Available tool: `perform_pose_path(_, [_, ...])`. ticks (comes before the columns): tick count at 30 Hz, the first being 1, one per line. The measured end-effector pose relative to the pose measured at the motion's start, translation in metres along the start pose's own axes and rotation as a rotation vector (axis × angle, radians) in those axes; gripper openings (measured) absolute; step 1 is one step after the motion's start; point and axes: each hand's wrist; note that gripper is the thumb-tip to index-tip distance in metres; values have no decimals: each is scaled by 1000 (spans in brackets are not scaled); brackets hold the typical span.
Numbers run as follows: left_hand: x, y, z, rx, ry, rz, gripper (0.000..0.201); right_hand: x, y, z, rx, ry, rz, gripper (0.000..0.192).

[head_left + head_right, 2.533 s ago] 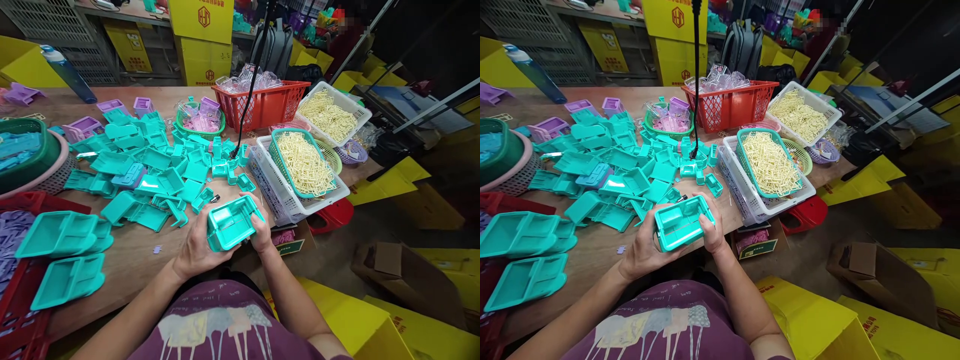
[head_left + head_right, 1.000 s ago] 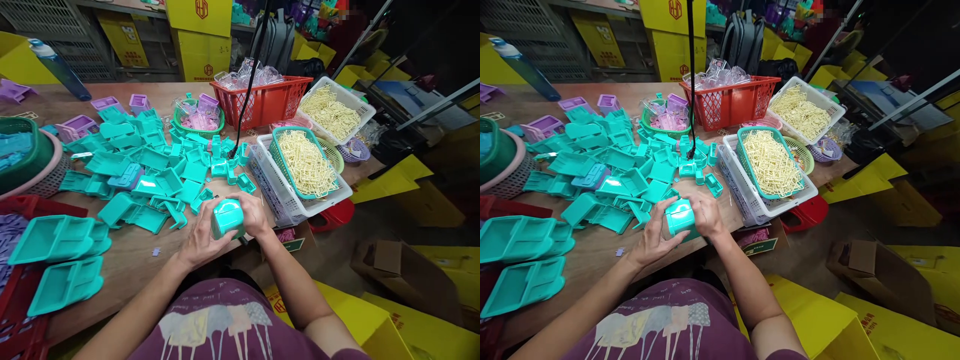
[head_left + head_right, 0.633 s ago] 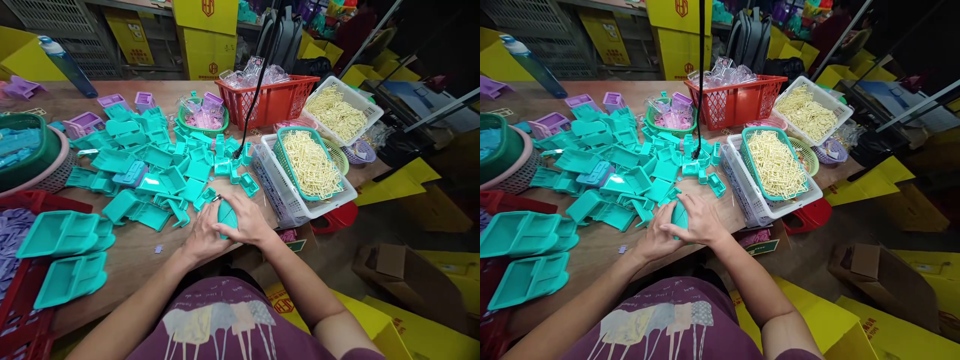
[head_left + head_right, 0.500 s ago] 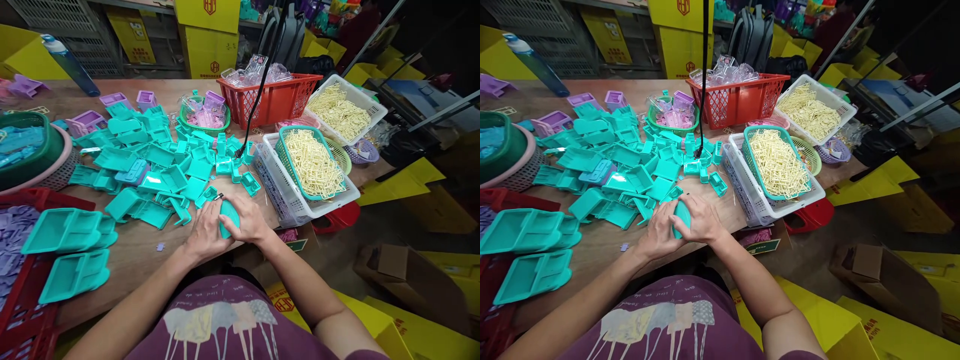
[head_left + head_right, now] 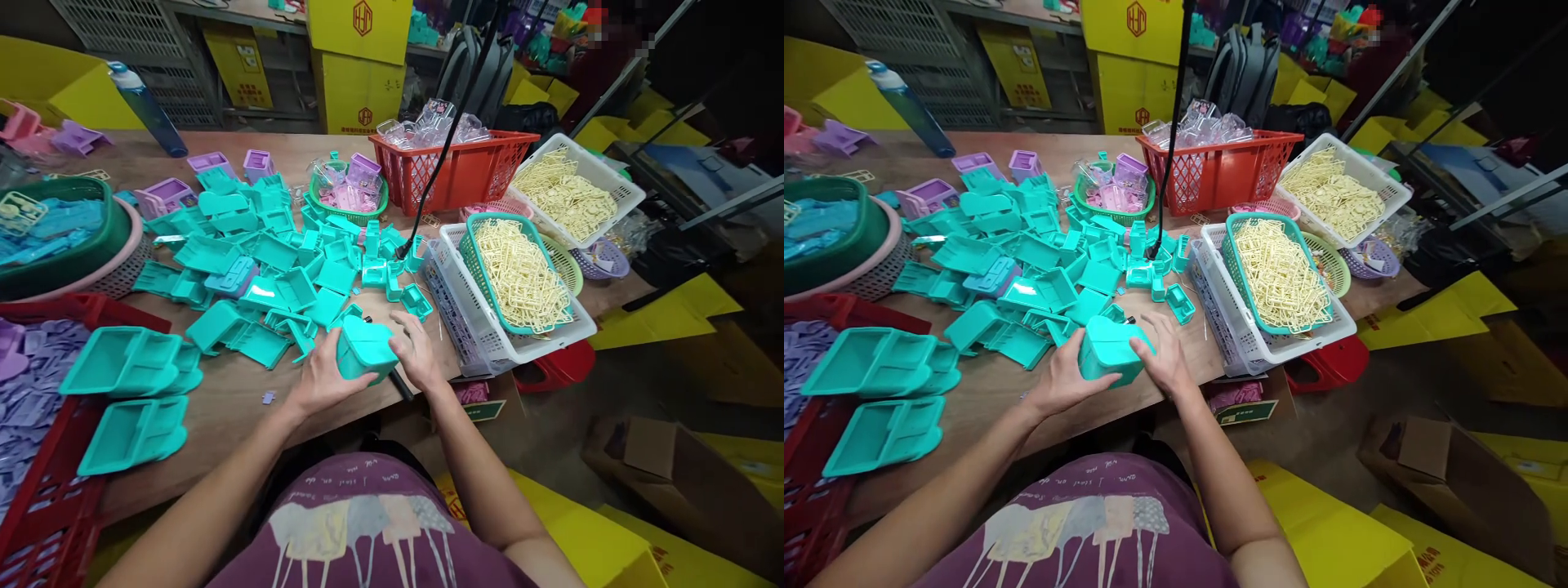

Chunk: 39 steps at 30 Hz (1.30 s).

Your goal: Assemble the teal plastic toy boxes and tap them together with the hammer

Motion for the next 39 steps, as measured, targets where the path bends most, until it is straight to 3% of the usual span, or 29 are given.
perform_pose_path(3, [2,2,-7,-94,-85,25,63,-4,-2,25,169,177,217,86])
perform_pose_path(6, [5,6,-16,-122,-107,53,59,-9,-13,40,239,262,340,85])
perform_pose_path(10, [6,6,-24,-138,-99,55,70,-13,-24,36,261,295,300,54])
perform_pose_path(14, [1,-2,-16,-151,-141,-1,74,-14,-28,21,173,283,229,33])
perform_pose_path(18, [-1,-7,5,-30,-239,-68,87,-11,-37,-2,-53,134,49,34])
perform_pose_path(21, [3,-7,16,106,-181,-93,103,-6,-39,-16,-213,-15,-95,46])
perform_pose_path(23, [7,-7,20,145,-101,-83,95,-4,-34,-14,-152,-9,-62,49])
perform_pose_path(25, [9,-8,20,125,-60,-57,83,-4,-27,-4,41,91,17,56])
perform_pose_path(28, [7,-9,18,46,-114,-21,73,-7,-22,18,296,251,170,75])
perform_pose_path(31, [4,-10,10,-40,-124,-6,67,-10,-27,29,383,286,307,76])
perform_pose_path(36, [2,-2,-14,-192,-99,-17,50,-10,-28,20,258,270,262,64])
perform_pose_path(39, [0,9,-25,-233,-122,23,57,-8,-25,5,17,215,185,58])
Point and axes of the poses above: each hand's wrist, its own x-axis away from the middle knuckle, its own y-axis out of the back of the hand, z = x × y, and after that the axes turned 7 degrees about -x, right-handed
